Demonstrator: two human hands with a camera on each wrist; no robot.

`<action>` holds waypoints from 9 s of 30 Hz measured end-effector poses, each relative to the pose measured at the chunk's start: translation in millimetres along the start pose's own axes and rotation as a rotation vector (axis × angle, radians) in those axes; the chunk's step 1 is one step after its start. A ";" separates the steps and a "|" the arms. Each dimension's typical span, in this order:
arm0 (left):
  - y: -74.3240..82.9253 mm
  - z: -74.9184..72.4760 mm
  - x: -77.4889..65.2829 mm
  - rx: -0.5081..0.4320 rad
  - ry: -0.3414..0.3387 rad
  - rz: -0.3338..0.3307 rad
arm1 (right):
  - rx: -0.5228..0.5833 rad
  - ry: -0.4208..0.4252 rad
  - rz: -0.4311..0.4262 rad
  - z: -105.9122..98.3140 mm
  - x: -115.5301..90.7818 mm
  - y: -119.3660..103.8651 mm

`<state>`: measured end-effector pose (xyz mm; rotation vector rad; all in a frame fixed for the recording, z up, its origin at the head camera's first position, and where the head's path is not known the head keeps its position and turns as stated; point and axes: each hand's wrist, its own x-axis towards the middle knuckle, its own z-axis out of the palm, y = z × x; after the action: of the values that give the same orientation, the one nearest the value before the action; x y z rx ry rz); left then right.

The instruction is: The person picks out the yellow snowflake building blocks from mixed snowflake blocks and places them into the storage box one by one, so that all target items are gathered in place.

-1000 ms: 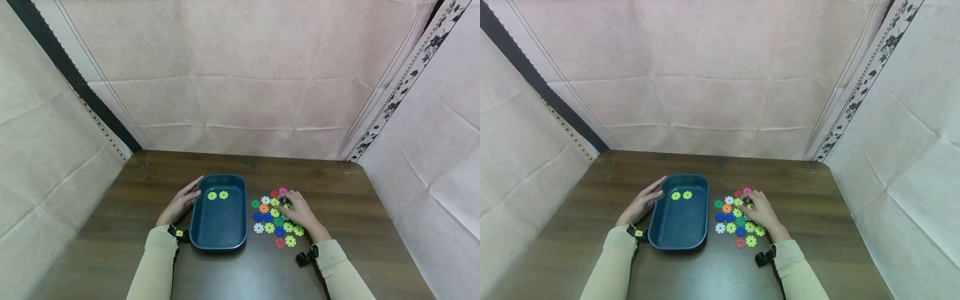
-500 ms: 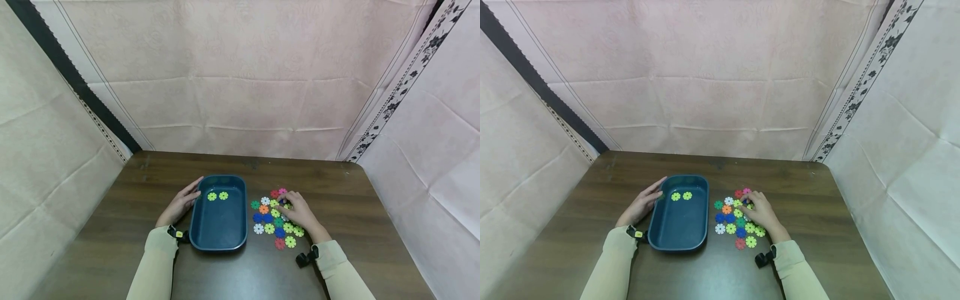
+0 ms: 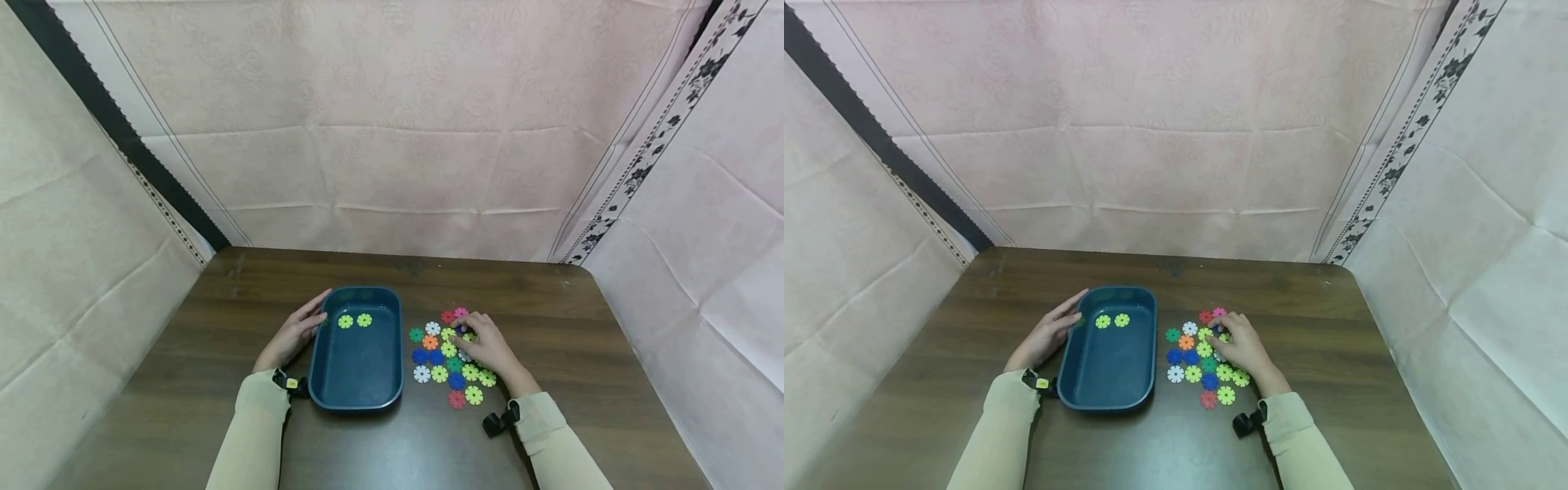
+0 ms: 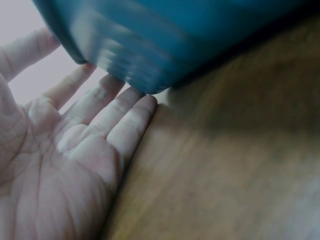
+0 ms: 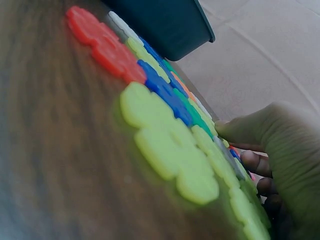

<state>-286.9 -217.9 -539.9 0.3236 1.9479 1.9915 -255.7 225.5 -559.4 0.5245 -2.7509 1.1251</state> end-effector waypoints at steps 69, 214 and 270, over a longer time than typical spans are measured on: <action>-5.3 -3.0 -1.9 -0.046 -0.070 0.074 | 0.182 0.099 -0.052 -4.0 -1.9 -1.0; -3.3 -1.0 -3.7 -0.029 -0.034 0.031 | 0.168 -0.312 -0.312 -20.3 64.5 -88.7; -1.0 -1.9 -3.4 -0.029 -0.045 0.036 | -0.039 0.050 -0.034 -27.6 -36.1 18.5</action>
<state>-284.5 -220.9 -540.8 0.3946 1.8975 2.0147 -229.3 266.8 -560.5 0.5297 -2.7049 1.0607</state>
